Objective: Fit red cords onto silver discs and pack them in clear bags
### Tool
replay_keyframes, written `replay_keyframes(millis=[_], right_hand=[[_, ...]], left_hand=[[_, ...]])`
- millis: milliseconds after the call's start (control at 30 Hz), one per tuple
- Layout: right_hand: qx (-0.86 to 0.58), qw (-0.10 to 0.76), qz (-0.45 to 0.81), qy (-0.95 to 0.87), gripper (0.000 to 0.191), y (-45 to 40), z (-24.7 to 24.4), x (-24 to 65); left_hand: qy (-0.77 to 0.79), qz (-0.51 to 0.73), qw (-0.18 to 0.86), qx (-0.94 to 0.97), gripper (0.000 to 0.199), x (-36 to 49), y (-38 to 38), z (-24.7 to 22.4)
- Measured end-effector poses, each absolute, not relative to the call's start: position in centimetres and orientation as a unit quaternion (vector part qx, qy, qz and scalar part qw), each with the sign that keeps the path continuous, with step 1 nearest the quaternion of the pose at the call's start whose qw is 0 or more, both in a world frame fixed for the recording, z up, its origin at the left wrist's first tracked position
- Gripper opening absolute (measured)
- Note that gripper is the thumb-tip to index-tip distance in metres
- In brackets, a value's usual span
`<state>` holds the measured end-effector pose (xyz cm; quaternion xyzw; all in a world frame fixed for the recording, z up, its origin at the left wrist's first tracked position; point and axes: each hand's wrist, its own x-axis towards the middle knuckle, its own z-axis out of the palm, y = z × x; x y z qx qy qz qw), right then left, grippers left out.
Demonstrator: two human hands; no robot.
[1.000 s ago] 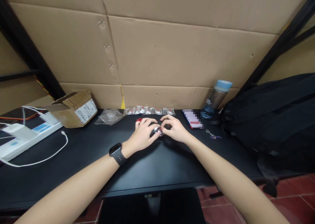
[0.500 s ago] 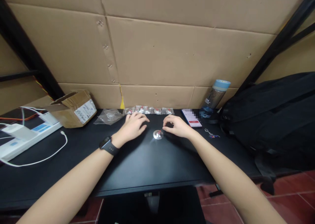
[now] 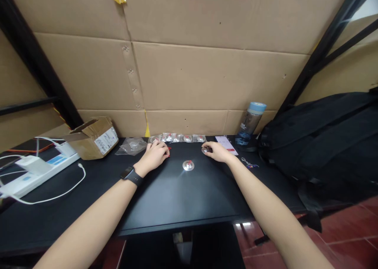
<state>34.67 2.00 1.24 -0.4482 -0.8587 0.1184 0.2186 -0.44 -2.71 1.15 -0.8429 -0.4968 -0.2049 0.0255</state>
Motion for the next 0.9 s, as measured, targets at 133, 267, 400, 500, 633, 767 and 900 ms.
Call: replay_keyframes(millis=[133,267,400,500,633,767,900], right_hand=[[-0.447,0.240,0.133,-0.851,0.029,2.1,1.2,34.8],[-0.458,0.263,0.159,-0.834,0.032,2.2,1.4,35.1],[-0.471,0.257,0.145,-0.831,0.035,2.2,1.7,35.2],[-0.485,0.236,0.149,-0.829,0.035,2.1,1.9,35.4],[-0.497,0.246,0.137,-0.821,0.032,1.9,2.2,35.4],[-0.448,0.310,0.146,-0.826,0.033,1.2,2.7,34.3],[-0.378,0.388,0.158,-0.826,0.040,-0.5,3.4,32.0]], left_hand=[[-0.500,-0.231,0.020,-0.834,0.019,0.2,-3.1,1.4],[-0.507,-0.251,-0.002,-0.824,0.020,0.9,-3.6,2.2],[-0.490,-0.266,-0.020,-0.830,0.018,1.3,-3.9,2.6],[-0.484,-0.270,-0.026,-0.832,0.016,1.4,-3.8,2.3],[-0.486,-0.279,-0.026,-0.828,0.012,1.6,-3.9,2.3],[-0.498,-0.317,-0.044,-0.806,0.015,2.3,-4.6,3.1],[-0.488,-0.377,-0.108,-0.780,0.017,3.1,-5.3,3.8]])
